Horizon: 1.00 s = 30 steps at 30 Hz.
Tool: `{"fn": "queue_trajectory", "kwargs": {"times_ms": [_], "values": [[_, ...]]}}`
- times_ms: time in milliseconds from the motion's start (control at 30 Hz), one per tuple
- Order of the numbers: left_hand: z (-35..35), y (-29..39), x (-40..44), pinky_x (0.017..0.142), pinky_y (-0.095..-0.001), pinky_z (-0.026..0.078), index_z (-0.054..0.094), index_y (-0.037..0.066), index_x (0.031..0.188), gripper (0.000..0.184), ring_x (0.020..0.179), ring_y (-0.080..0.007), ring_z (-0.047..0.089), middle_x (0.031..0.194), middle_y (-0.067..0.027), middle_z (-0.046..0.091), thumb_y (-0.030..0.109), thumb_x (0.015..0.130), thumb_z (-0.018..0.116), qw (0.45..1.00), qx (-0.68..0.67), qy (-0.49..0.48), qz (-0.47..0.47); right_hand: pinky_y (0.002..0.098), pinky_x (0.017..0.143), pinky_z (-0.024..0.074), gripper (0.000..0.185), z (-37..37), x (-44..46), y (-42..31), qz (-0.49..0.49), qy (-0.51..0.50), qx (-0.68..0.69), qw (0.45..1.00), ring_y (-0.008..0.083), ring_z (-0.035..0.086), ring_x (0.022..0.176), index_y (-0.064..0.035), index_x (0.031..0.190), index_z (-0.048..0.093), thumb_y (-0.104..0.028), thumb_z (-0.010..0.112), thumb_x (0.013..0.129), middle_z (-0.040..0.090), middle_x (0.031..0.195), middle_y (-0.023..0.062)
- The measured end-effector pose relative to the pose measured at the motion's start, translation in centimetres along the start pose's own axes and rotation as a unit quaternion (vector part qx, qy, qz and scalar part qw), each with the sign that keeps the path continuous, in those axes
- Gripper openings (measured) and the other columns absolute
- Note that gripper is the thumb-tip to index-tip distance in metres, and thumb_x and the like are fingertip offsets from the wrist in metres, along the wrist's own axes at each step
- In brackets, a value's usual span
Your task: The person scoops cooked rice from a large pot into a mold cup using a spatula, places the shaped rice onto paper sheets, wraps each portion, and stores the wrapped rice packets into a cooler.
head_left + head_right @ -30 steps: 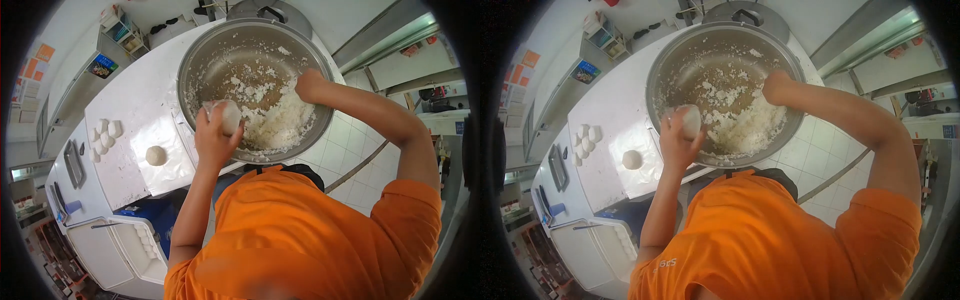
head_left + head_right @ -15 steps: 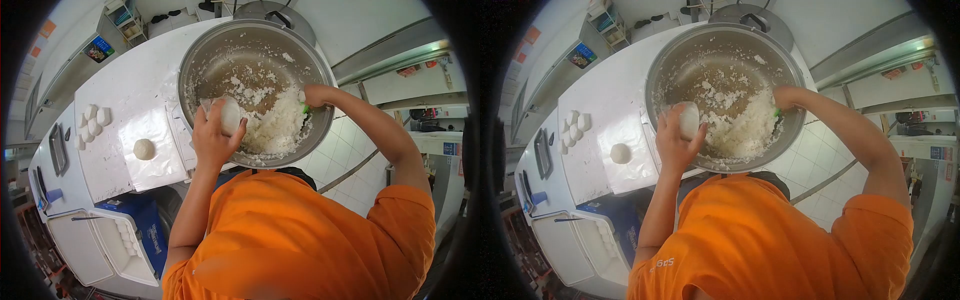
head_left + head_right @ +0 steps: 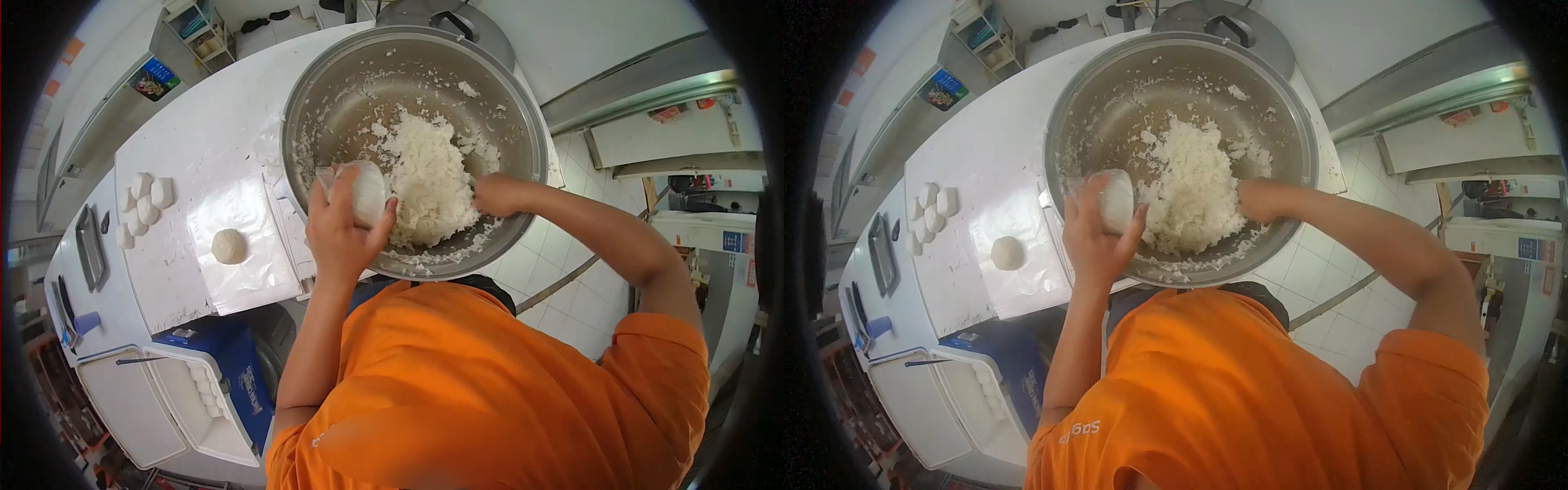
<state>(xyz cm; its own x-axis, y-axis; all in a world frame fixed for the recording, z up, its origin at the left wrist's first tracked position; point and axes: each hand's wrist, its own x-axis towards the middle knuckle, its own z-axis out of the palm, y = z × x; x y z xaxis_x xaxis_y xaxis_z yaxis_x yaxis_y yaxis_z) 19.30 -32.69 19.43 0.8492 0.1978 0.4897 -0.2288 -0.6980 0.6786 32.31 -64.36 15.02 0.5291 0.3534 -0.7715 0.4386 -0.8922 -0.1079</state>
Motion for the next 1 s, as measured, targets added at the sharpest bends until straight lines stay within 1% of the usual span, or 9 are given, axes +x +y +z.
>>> {"fn": "queue_trajectory", "kwargs": {"times_ms": [133, 167, 267, 367, 500, 800, 833, 933, 1000], "values": [[-0.3, 0.6, -0.4, 0.092, -0.0477, 0.053, 0.061, 0.007, 0.128, 0.058, 0.111, -0.0453, 0.062, 0.124, -0.0223, 0.067, 0.023, 0.079, 0.086, 0.999, -0.029, -0.028, -0.031, 0.0393, 0.061, 0.0467, 0.035, -3.6, -1.9, -3.8, 0.017, -0.010, 0.279, 0.960, 0.0207, 0.059, 0.063, -0.0008, 0.082, 0.077, -0.028, 0.066, 0.100, 0.065, 0.066, 0.0081], [0.0, 0.1, -0.4, 0.083, -0.0455, 0.057, 0.064, 0.006, 0.127, 0.061, 0.103, -0.0429, 0.067, 0.119, -0.0239, 0.066, 0.028, 0.076, 0.088, 1.000, -0.020, 0.007, 0.009, 0.0364, 0.055, 0.0390, 0.038, -5.4, -2.8, -4.7, 0.011, -0.014, 0.285, 0.958, 0.0141, 0.046, 0.056, 0.0000, 0.084, 0.077, -0.032, 0.066, 0.102, 0.055, 0.060, 0.0015], [0.4, -1.0, -0.7, 0.090, -0.0459, 0.055, 0.063, 0.005, 0.128, 0.064, 0.109, -0.0437, 0.065, 0.122, -0.0246, 0.066, 0.027, 0.075, 0.089, 0.993, -0.067, 0.071, 0.060, 0.0358, 0.052, 0.0345, 0.037, -9.9, -3.7, -7.2, 0.016, 0.048, 0.394, 0.918, 0.0124, 0.041, 0.055, -0.0005, 0.088, 0.076, -0.032, 0.065, 0.102, 0.049, 0.061, 0.0001], [0.3, -1.4, -1.1, 0.096, -0.0468, 0.052, 0.061, 0.004, 0.130, 0.066, 0.115, -0.0441, 0.063, 0.125, -0.0247, 0.066, 0.026, 0.075, 0.090, 0.994, -0.062, 0.071, 0.048, 0.0416, 0.057, 0.0445, 0.034, -12.2, 1.7, -6.1, 0.021, 0.186, 0.410, 0.893, 0.0226, 0.057, 0.058, -0.0003, 0.091, 0.075, -0.030, 0.064, 0.102, 0.061, 0.066, 0.0095], [0.3, -1.6, -1.1, 0.098, -0.0476, 0.051, 0.061, 0.004, 0.131, 0.066, 0.116, -0.0436, 0.063, 0.125, -0.0240, 0.066, 0.026, 0.076, 0.089, 0.992, -0.075, 0.081, 0.052, 0.0552, 0.086, 0.0545, 0.030, -11.3, 4.8, -6.6, -0.004, 0.312, 0.042, 0.949, 0.0507, 0.068, 0.096, -0.0010, 0.106, 0.073, -0.028, 0.061, 0.100, 0.071, 0.098, 0.0300], [0.8, -2.3, -1.5, 0.101, -0.0479, 0.050, 0.059, 0.003, 0.131, 0.067, 0.116, -0.0433, 0.063, 0.125, -0.0249, 0.066, 0.027, 0.076, 0.089, 0.988, -0.107, 0.096, 0.054, 0.0536, 0.081, 0.0594, 0.032, -11.2, 3.9, -14.1, -0.065, 0.256, -0.050, 0.963, 0.0414, 0.075, 0.093, 0.0024, 0.120, 0.069, -0.012, 0.050, 0.098, 0.074, 0.101, 0.0262], [0.7, -2.2, -1.5, 0.101, -0.0479, 0.050, 0.059, 0.003, 0.131, 0.067, 0.116, -0.0433, 0.063, 0.125, -0.0249, 0.065, 0.027, 0.077, 0.089, 0.989, -0.105, 0.090, 0.054, 0.0517, 0.080, 0.0607, 0.027, -11.2, 4.3, -15.2, -0.066, 0.250, -0.051, 0.965, 0.0417, 0.076, 0.093, 0.0017, 0.104, 0.077, -0.011, 0.057, 0.093, 0.077, 0.104, 0.0221], [0.6, -2.0, -1.4, 0.102, -0.0474, 0.050, 0.059, 0.002, 0.131, 0.066, 0.118, -0.0428, 0.063, 0.125, -0.0250, 0.065, 0.027, 0.078, 0.088, 0.989, -0.103, 0.088, 0.059, 0.0522, 0.079, 0.0606, 0.025, -7.6, 11.4, -13.3, -0.058, 0.316, 0.018, 0.947, 0.0411, 0.076, 0.092, 0.0012, 0.102, 0.077, -0.011, 0.057, 0.093, 0.077, 0.104, 0.0222], [0.5, -1.7, -1.7, 0.103, -0.0469, 0.050, 0.058, 0.002, 0.132, 0.065, 0.118, -0.0419, 0.063, 0.126, -0.0251, 0.065, 0.028, 0.079, 0.087, 0.987, -0.110, 0.100, 0.056, 0.0529, 0.076, 0.0600, 0.032, -11.0, 11.6, -11.9, -0.082, 0.209, 0.086, 0.971, 0.0418, 0.076, 0.090, 0.0028, 0.118, 0.071, -0.007, 0.053, 0.094, 0.075, 0.096, 0.0255]]}}
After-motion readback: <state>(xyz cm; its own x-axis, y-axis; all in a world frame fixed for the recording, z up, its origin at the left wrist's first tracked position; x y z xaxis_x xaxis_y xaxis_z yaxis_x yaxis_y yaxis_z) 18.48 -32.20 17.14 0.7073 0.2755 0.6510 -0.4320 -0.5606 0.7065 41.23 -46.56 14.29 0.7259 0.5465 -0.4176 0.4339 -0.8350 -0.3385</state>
